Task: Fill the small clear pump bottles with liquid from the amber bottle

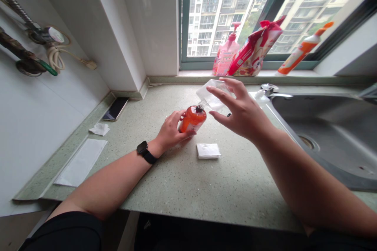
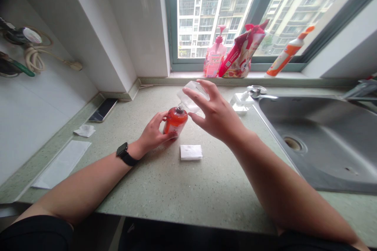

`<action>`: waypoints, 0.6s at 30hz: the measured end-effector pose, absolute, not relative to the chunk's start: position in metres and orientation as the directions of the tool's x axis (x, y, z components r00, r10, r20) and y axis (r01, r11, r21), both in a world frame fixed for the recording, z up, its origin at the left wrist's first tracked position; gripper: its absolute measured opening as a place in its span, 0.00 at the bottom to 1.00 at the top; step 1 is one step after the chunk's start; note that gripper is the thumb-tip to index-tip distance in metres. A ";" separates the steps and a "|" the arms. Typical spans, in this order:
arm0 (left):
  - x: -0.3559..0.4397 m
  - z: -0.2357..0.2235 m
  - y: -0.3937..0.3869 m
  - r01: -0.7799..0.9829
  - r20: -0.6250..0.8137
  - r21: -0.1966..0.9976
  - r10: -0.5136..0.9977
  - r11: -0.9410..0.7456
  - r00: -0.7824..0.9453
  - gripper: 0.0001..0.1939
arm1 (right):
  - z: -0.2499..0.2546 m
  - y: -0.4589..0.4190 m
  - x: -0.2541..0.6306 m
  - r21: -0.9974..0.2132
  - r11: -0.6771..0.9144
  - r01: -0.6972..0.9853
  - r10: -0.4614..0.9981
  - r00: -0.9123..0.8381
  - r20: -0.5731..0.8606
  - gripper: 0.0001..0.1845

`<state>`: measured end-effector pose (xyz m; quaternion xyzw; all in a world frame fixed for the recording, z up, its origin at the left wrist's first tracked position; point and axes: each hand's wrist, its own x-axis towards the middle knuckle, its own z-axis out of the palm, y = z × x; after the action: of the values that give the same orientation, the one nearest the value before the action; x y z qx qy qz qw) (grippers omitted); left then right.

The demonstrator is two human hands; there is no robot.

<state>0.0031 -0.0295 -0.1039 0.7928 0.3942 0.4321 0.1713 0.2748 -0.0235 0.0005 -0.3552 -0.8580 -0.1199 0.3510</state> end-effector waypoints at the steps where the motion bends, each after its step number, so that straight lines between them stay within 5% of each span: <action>1: 0.003 -0.104 -0.030 0.475 0.550 0.614 0.773 -0.630 0.314 0.42 | 0.000 -0.024 0.275 -0.040 0.716 0.697 0.524 -0.500 0.690 0.41; 18: 0.003 -0.105 -0.030 0.482 0.537 0.624 0.785 -0.616 0.308 0.42 | 0.000 -0.027 0.270 -0.018 0.709 0.705 0.510 -0.494 0.704 0.49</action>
<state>0.0026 -0.0298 -0.1050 0.7892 0.4012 0.4301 0.1764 0.2703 -0.0268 -0.0002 -0.3561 -0.8534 -0.1374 0.3550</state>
